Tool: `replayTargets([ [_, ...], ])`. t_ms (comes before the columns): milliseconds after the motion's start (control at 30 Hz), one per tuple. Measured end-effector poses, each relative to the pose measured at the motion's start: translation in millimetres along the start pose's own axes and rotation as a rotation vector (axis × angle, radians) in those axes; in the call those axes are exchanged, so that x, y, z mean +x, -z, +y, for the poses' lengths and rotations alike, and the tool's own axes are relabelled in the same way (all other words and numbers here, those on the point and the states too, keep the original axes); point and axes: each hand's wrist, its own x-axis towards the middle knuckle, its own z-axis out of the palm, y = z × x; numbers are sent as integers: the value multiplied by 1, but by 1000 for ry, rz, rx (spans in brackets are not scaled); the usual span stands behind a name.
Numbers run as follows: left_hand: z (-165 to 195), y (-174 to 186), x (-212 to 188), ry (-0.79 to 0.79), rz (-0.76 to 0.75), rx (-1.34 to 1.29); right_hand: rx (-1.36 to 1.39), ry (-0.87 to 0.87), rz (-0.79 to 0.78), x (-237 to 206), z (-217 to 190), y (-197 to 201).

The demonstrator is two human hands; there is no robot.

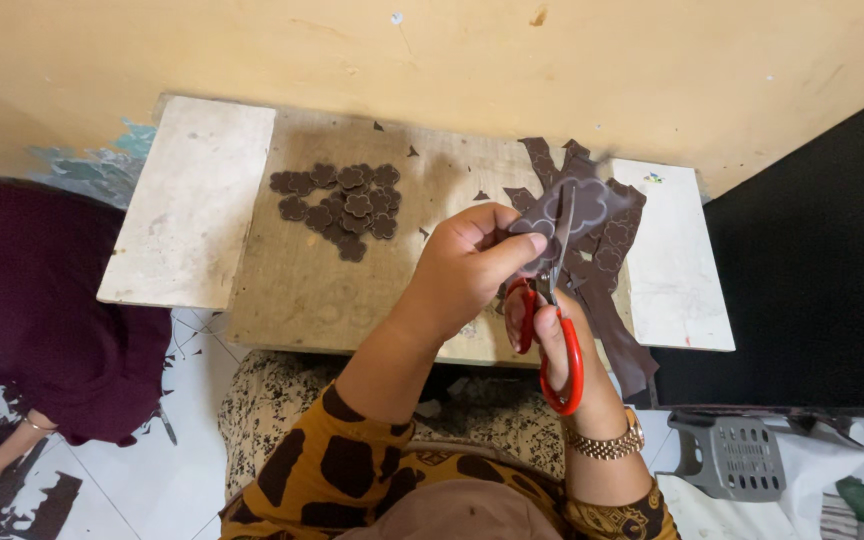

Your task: The person cuts flower-shaped pieces from brown leather strips using red-handled scissors, following drawn outlines. They cut one piece at a time, place finished flower cutouts in a pile on the workbench, and set scraps aside while continuing along the strip.

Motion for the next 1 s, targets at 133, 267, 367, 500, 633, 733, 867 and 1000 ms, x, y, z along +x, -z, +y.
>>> replayTargets([
  [133, -3, 0, 1, 46, -5, -56, -6, -8, 47, -2, 6, 1],
  [267, -4, -1, 1, 53, 14, -48, -14, 4, 84, 0, 14, 2],
  [367, -5, -1, 2, 38, 15, -58, 14, -38, 97, -2, 17, 3],
  [500, -6, 0, 2, 51, 28, -39, 20, -39, 88, -3, 21, 6],
  [633, -7, 3, 2, 37, 17, -64, 55, -88, 89, -4, 24, 9],
  [733, -6, 2, 2, 3, 30, -66, 41, -120, 92, -5, 24, 10],
  [867, -5, -3, 1, -43, 106, 49, -26, -72, 71, -4, 18, 9],
  [1000, 0, -4, -3, -42, 76, 104, -63, 13, 15, -2, 11, 5],
])
